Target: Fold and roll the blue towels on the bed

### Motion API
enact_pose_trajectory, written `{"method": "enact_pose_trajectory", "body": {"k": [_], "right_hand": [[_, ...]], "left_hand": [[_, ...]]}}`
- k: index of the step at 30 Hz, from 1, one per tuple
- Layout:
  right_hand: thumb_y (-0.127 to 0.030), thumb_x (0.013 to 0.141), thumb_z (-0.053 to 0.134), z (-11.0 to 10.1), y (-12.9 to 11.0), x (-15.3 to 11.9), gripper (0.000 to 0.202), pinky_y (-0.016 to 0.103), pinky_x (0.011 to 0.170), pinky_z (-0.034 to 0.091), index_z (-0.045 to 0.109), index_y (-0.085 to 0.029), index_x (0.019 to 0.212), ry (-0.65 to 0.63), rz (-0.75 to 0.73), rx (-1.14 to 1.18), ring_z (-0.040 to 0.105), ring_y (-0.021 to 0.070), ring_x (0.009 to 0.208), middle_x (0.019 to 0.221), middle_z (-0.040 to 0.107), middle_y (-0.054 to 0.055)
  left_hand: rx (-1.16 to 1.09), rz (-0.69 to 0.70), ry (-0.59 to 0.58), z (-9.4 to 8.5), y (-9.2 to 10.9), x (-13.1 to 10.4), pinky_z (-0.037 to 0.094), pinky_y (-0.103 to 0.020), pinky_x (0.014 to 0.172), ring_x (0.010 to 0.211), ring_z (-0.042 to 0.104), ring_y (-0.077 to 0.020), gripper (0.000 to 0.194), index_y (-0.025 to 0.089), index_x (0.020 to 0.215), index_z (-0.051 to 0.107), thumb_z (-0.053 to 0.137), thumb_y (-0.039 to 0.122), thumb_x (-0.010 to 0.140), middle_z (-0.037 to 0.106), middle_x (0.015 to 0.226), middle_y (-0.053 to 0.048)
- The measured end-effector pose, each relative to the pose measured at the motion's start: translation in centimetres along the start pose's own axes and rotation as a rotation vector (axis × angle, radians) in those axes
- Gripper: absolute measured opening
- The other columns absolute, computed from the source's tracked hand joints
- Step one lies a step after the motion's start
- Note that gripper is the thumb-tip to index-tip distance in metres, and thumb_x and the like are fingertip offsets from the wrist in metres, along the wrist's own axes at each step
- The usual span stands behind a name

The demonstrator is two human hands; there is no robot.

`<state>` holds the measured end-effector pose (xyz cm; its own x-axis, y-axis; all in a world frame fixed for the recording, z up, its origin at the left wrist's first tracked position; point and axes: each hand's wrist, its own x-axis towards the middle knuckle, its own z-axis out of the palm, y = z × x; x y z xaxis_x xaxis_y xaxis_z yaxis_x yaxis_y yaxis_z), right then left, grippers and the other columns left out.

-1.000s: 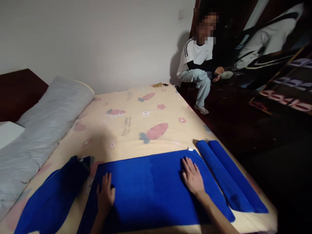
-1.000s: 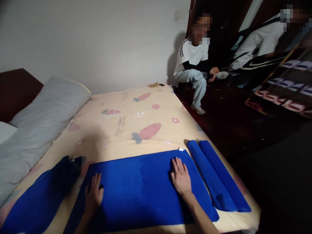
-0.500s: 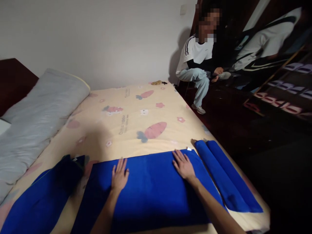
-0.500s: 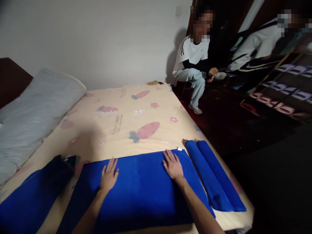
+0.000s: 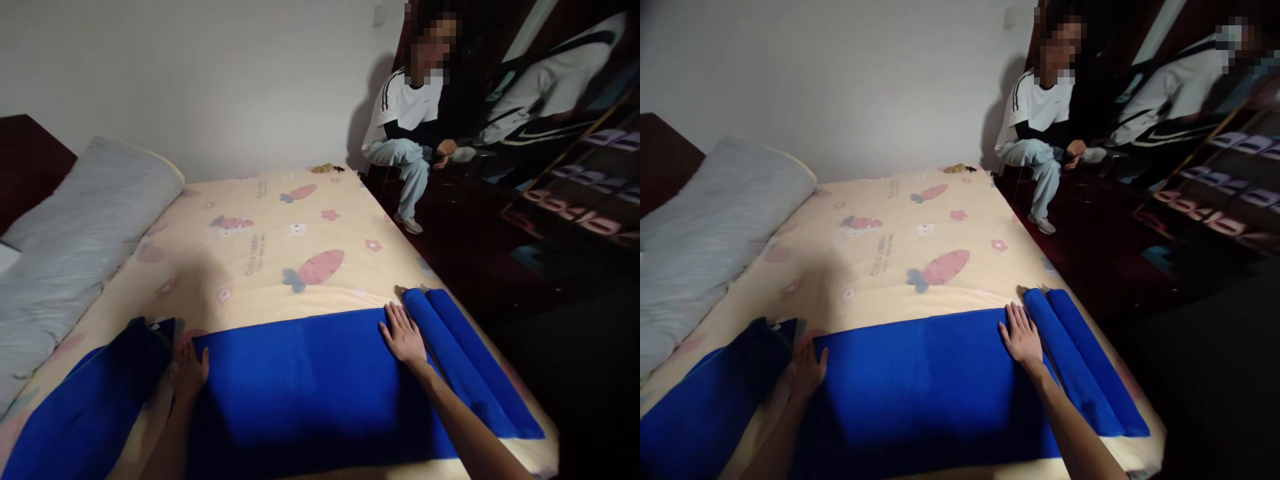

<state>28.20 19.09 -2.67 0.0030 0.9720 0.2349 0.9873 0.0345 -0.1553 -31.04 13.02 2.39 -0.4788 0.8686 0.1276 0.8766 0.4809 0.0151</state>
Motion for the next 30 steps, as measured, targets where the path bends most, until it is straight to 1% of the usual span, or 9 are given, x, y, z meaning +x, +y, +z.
{"method": "enact_pose_trajectory", "body": {"k": [3,5,8,11,14,18,22,26,30], "right_hand": [[-0.043,0.099,0.022,-0.4,-0.6,0.3,0.062,0.048,0.116,0.022,0.02,-0.012,0.153,0.051,0.017,-0.004,0.026,0.0263,0.145,0.154,0.036,0.015],[-0.037,0.099,0.025,-0.9,-2.3,0.2,0.061,0.052,0.116,0.02,0.018,-0.012,0.154,0.113,0.025,0.006,0.025,0.0289,0.145,0.155,0.033,0.016],[-0.031,0.097,0.031,-1.6,-7.6,-1.8,0.061,0.052,0.116,0.02,0.018,-0.016,0.155,0.114,-0.094,0.07,0.025,0.0283,0.145,0.157,0.029,0.013],[-0.024,0.096,0.033,-1.6,-14.5,-5.7,0.057,0.046,0.118,0.021,0.027,-0.019,0.152,-0.022,-0.34,0.173,0.023,0.0242,0.146,0.158,0.027,0.009],[-0.018,0.092,0.036,-1.1,-19.0,-9.3,0.06,0.041,0.118,0.024,0.028,-0.02,0.152,-0.139,-0.434,0.261,0.026,0.0215,0.145,0.157,0.03,0.006],[-0.029,0.097,0.036,-1.5,-17.2,-11.1,0.054,0.044,0.116,0.027,0.033,-0.02,0.15,-0.144,-0.36,0.273,0.029,0.023,0.143,0.156,0.032,0.007],[-0.044,0.098,0.037,-2.5,-9.6,-12.7,0.055,0.044,0.114,0.03,0.035,-0.024,0.149,-0.041,-0.272,0.216,0.034,0.0236,0.141,0.154,0.035,0.006],[-0.048,0.097,0.038,-2.9,-3.1,-16.1,0.059,0.046,0.113,0.031,0.032,-0.024,0.151,0.084,-0.153,0.15,0.036,0.0247,0.14,0.154,0.037,0.006],[-0.046,0.096,0.038,-2.8,-0.4,-18.3,0.06,0.047,0.11,0.034,0.036,-0.018,0.149,0.163,-0.096,0.138,0.038,0.026,0.139,0.151,0.042,0.009]], "left_hand": [[-0.024,-0.002,0.022,-1.1,2.2,-0.5,0.031,-0.061,0.109,0.139,0.036,-0.0367,0.064,-0.005,0.14,0.039,0.024,0.037,0.094,0.047,0.142,-0.03],[-0.047,0.079,0.066,-1.4,5.5,-2.5,0.026,-0.059,0.113,0.143,0.031,-0.0305,0.06,0.005,0.147,0.031,0.02,0.035,0.097,0.04,0.151,-0.021],[-0.116,0.422,0.081,-1.0,12.2,-7.9,0.02,-0.05,0.118,0.145,0.027,-0.0204,0.054,0.018,0.152,0.023,0.02,0.03,0.099,0.033,0.157,-0.011],[-0.182,0.717,0.012,-0.1,18.2,-13.9,0.021,-0.042,0.119,0.145,0.028,-0.0162,0.055,0.022,0.152,0.014,0.024,0.025,0.098,0.034,0.156,-0.006],[-0.204,0.855,-0.005,0.2,20.3,-17.8,0.024,-0.041,0.119,0.143,0.032,-0.0167,0.058,0.024,0.152,0.009,0.028,0.025,0.097,0.035,0.156,-0.004],[-0.144,0.815,0.017,0.2,15.5,-18.7,0.029,-0.039,0.117,0.142,0.034,-0.0167,0.06,0.027,0.153,0.01,0.032,0.028,0.097,0.034,0.157,-0.002],[-0.005,0.562,0.051,1.5,4.8,-17.5,0.034,-0.04,0.114,0.142,0.035,-0.0172,0.06,0.031,0.153,0.013,0.032,0.032,0.096,0.037,0.155,-0.001],[0.231,0.258,-0.024,2.5,-5.9,-16.3,0.038,-0.05,0.109,0.141,0.035,-0.0239,0.058,0.036,0.145,0.039,0.045,0.038,0.087,0.049,0.147,-0.003],[0.328,0.255,-0.141,1.5,-10.3,-15.8,0.04,-0.058,0.104,0.141,0.035,-0.0296,0.045,0.032,0.122,0.065,0.048,0.036,0.08,0.051,0.146,-0.004]]}}
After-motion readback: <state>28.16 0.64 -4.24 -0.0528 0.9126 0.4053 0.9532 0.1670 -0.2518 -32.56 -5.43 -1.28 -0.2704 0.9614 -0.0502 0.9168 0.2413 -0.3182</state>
